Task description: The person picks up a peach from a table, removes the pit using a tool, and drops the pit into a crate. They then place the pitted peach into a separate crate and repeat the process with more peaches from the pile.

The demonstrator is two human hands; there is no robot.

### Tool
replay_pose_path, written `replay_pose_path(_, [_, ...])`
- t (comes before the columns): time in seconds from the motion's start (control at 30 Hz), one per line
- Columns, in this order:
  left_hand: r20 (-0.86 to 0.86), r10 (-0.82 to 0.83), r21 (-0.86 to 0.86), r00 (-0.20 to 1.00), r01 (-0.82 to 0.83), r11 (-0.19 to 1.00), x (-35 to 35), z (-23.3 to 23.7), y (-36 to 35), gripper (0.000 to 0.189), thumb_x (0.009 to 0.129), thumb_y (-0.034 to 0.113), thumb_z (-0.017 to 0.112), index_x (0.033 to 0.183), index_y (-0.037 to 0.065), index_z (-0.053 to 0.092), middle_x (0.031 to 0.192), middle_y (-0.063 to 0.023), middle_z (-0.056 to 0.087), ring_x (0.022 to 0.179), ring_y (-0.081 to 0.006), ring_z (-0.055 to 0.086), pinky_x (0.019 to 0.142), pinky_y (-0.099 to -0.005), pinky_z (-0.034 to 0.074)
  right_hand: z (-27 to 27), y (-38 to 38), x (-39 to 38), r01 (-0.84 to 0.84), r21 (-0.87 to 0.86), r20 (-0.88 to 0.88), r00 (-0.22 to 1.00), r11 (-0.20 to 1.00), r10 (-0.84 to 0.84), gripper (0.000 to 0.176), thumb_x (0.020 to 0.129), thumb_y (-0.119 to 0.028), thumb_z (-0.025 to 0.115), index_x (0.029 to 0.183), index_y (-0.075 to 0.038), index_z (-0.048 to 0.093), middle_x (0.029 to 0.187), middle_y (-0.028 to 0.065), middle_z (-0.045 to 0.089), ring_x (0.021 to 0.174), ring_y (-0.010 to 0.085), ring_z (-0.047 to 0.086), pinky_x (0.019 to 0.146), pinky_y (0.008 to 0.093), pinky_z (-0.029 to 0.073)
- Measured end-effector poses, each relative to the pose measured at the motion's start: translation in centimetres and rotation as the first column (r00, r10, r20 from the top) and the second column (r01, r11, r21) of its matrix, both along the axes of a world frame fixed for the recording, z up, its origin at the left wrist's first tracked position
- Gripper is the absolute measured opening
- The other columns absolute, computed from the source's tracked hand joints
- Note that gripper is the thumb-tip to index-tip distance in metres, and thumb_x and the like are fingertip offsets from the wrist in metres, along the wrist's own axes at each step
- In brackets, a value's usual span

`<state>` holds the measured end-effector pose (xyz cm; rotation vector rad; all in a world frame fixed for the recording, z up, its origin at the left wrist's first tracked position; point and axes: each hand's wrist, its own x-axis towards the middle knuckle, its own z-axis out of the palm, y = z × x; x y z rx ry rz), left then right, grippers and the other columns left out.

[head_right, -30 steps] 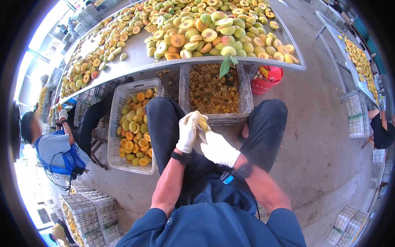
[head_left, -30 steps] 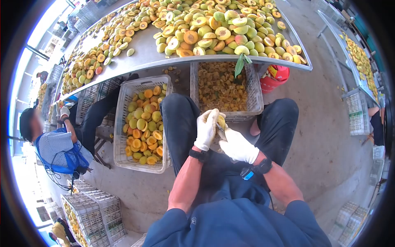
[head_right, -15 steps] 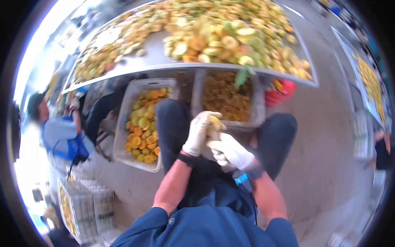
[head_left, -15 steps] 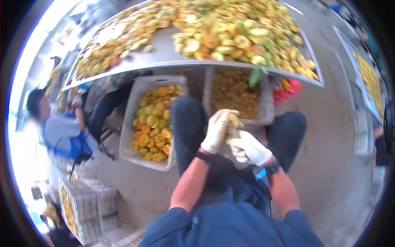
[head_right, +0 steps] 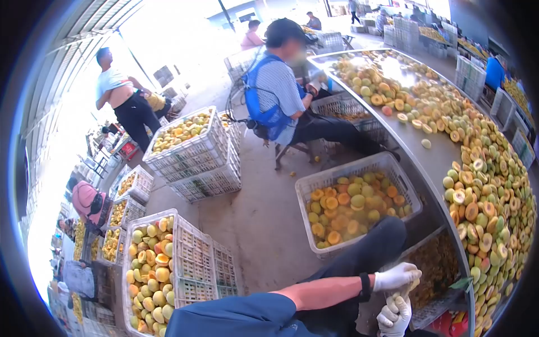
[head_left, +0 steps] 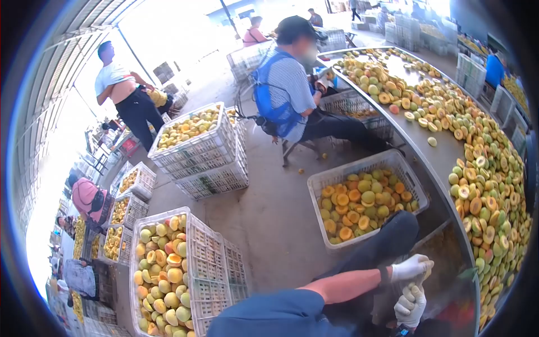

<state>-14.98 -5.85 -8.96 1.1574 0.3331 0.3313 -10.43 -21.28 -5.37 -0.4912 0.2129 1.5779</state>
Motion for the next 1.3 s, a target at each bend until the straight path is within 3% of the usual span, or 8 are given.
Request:
replay_pose_path(0.3, [-0.338, 0.111, 0.157, 0.935, -0.061, 0.986, 2.7, 0.7, -1.2, 0.037, 0.094, 0.033, 0.053, 0.08, 0.001, 0.063, 0.069, -0.0094, 0.063, 0.067, -0.0174, 0.058, 0.062, -0.0392, 0.044, -1.6, 0.1, 1.3, 0.093, 0.057, 0.068, 0.993, 0.994, -0.096, 0.019, 0.102, -0.018, 0.038, 0.09, -0.017, 0.052, 0.057, -0.01, 0.024, 0.038, 0.0017, 0.024, 0.033, 0.0194, 0.024])
replay_pose_path(0.47, [-0.321, -0.231, -0.623, 0.918, -0.021, 0.782, 0.7, 5.8, -0.6, 0.028, 0.098, 0.036, 0.045, 0.085, 0.014, 0.057, 0.075, -0.0008, 0.058, 0.063, -0.0152, 0.054, 0.06, -0.0301, 0.046, -1.0, 0.3, 0.6, 0.117, 0.194, -0.047, 0.993, 0.974, -0.11, 0.03, 0.106, -0.026, 0.035, 0.078, -0.017, 0.041, 0.056, -0.009, 0.029, 0.04, 0.003, 0.027, 0.033, 0.0209, 0.022])
replay_pose_path(0.57, [-0.179, -0.217, -0.674, 0.96, 0.041, 0.738, 3.7, 0.3, -1.3, 0.032, 0.097, 0.043, 0.047, 0.084, 0.016, 0.059, 0.079, -0.0023, 0.062, 0.064, -0.0155, 0.057, 0.059, -0.0287, 0.048, 2.0, 0.2, 1.7, 0.218, 0.205, 0.216, 0.941, 0.954, -0.262, 0.006, 0.1, -0.013, 0.048, 0.095, -0.012, 0.047, 0.061, -0.0065, 0.034, 0.043, 0.0028, 0.031, 0.034, 0.0193, 0.028])
replay_pose_path(0.77, [-0.258, -0.104, 0.033, 0.961, 0.116, 0.993, 9.0, -1.0, -1.1, 0.037, 0.089, 0.018, 0.063, 0.123, 0.005, 0.055, 0.1, -0.0121, 0.062, 0.074, -0.0231, 0.064, 0.06, -0.0358, 0.054, 4.1, -1.9, 5.9, 0.554, -0.139, 0.641, 0.682, 0.821, -0.352, 0.02, 0.094, -0.016, 0.055, 0.111, -0.006, 0.052, 0.067, -0.005, 0.042, 0.045, 0.004, 0.036, 0.04, 0.0209, 0.031])
replay_pose_path(0.83, [-0.091, 0.164, 0.938, 0.982, 0.029, 0.346, 10.2, 0.1, -1.3, 0.046, 0.082, 0.018, 0.07, 0.125, 0.008, 0.056, 0.109, -0.0166, 0.06, 0.089, -0.0306, 0.064, 0.073, -0.0409, 0.054, 3.4, -3.5, 7.0, 0.548, -0.147, 0.68, 0.661, 0.823, -0.318, 0.023, 0.091, -0.018, 0.06, 0.111, -0.009, 0.051, 0.07, -0.0032, 0.048, 0.049, 0.0064, 0.044, 0.04, 0.0231, 0.038])
replay_pose_path(1.1, [0.065, 0.222, 0.997, 0.973, -0.071, 0.021, 7.9, 10.0, 3.0, 0.051, 0.072, 0.02, 0.079, 0.119, 0.011, 0.06, 0.111, -0.0131, 0.061, 0.091, -0.0327, 0.065, 0.08, -0.0422, 0.053, 1.4, -5.0, 7.4, 0.616, -0.335, 0.889, 0.458, 0.712, 0.022, 0.022, 0.089, -0.018, 0.059, 0.106, -0.006, 0.052, 0.07, -0.0007, 0.052, 0.049, 0.009, 0.048, 0.042, 0.0266, 0.042])
replay_pose_path(1.23, [-0.097, 0.499, 0.952, 0.861, 0.227, -0.206, 3.5, 13.8, 11.2, 0.051, 0.074, 0.036, 0.077, 0.115, 0.01, 0.061, 0.108, -0.0148, 0.062, 0.091, -0.0324, 0.066, 0.077, -0.0421, 0.054, 0.4, -4.7, 7.0, 0.592, -0.365, 0.93, 0.266, 0.719, 0.254, 0.023, 0.088, -0.019, 0.059, 0.099, 0.0, 0.053, 0.072, 0.0122, 0.06, 0.054, 0.0241, 0.06, 0.05, 0.0377, 0.05])
replay_pose_path(1.3, [-0.304, 0.656, 0.807, 0.691, 0.553, -0.209, 1.6, 15.1, 14.8, 0.047, 0.076, 0.042, 0.074, 0.108, 0.01, 0.064, 0.101, -0.0144, 0.066, 0.091, -0.032, 0.067, 0.078, -0.0421, 0.054, -2.2, -4.6, 7.3, 0.599, -0.079, 0.884, -0.327, 0.797, 0.334, 0.024, 0.086, -0.017, 0.059, 0.099, 0.001, 0.052, 0.073, 0.0221, 0.061, 0.061, 0.0395, 0.062, 0.057, 0.0461, 0.051])
